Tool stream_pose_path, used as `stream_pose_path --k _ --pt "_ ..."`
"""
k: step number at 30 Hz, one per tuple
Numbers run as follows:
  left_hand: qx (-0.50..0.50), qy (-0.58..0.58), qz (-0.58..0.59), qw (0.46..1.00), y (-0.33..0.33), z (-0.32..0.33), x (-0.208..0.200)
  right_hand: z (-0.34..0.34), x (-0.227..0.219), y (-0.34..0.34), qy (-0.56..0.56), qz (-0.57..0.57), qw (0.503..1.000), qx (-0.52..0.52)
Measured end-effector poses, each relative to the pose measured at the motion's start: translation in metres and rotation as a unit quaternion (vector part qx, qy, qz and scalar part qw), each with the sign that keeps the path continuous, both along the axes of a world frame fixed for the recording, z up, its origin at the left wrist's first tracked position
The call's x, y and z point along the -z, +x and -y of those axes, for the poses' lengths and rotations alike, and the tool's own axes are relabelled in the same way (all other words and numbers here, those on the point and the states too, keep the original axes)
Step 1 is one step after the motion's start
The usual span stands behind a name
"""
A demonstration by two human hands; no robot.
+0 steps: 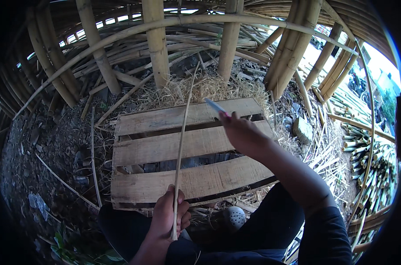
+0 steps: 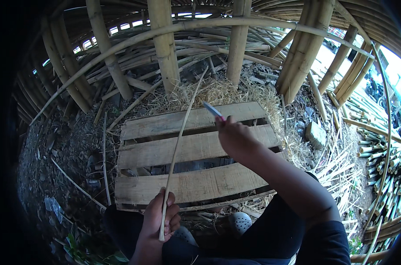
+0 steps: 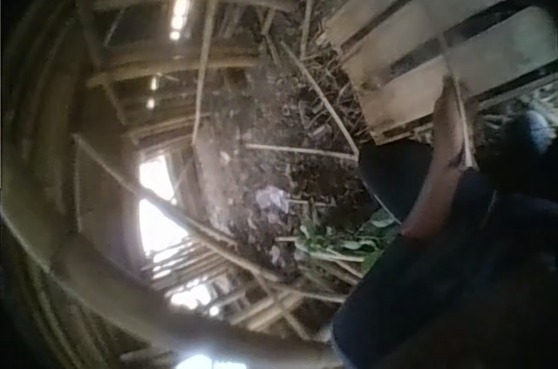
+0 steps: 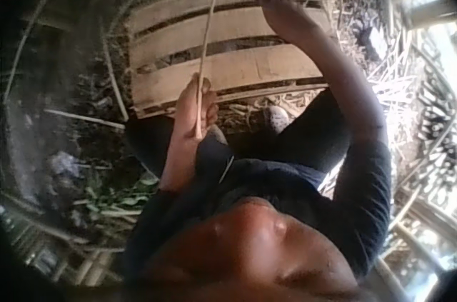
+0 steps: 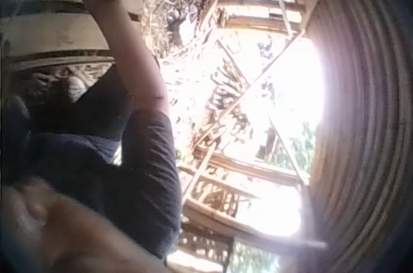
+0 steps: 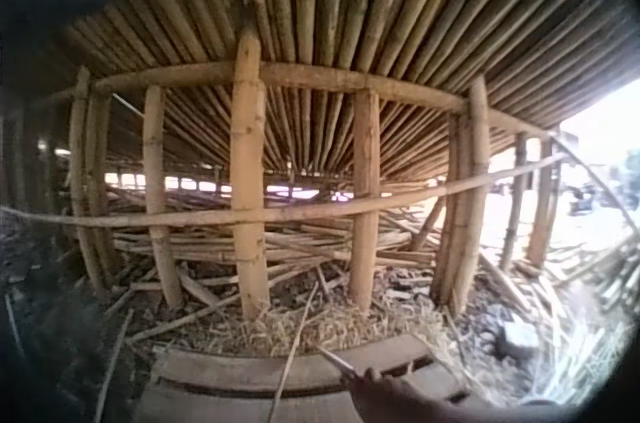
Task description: The person holds a bamboo strip over a wooden crate and scrapes it with a knife, turning the strip to shave its edges and surface.
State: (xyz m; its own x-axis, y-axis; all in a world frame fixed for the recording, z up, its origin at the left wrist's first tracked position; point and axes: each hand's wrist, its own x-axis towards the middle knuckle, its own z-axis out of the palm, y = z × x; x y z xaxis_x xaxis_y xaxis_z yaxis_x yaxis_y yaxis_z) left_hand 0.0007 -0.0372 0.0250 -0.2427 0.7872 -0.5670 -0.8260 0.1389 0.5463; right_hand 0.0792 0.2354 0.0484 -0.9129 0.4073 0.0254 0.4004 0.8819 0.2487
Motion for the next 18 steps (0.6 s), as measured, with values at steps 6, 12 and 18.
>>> stream_pose_path --k 6,12,18 --pt "-0.006 -0.001 0.003 1.0 0.007 -0.002 -0.004 -0.071 0.029 -0.022 0.065 0.25 0.875 0.41" --pt "0.002 -0.003 -0.013 1.0 0.008 -0.003 0.001 -0.061 0.001 0.015 0.076 -0.053 0.976 0.197" --pt "0.073 0.046 0.016 0.996 0.016 -0.012 0.01 -0.007 -0.032 0.011 -0.279 -0.167 0.945 -0.002"
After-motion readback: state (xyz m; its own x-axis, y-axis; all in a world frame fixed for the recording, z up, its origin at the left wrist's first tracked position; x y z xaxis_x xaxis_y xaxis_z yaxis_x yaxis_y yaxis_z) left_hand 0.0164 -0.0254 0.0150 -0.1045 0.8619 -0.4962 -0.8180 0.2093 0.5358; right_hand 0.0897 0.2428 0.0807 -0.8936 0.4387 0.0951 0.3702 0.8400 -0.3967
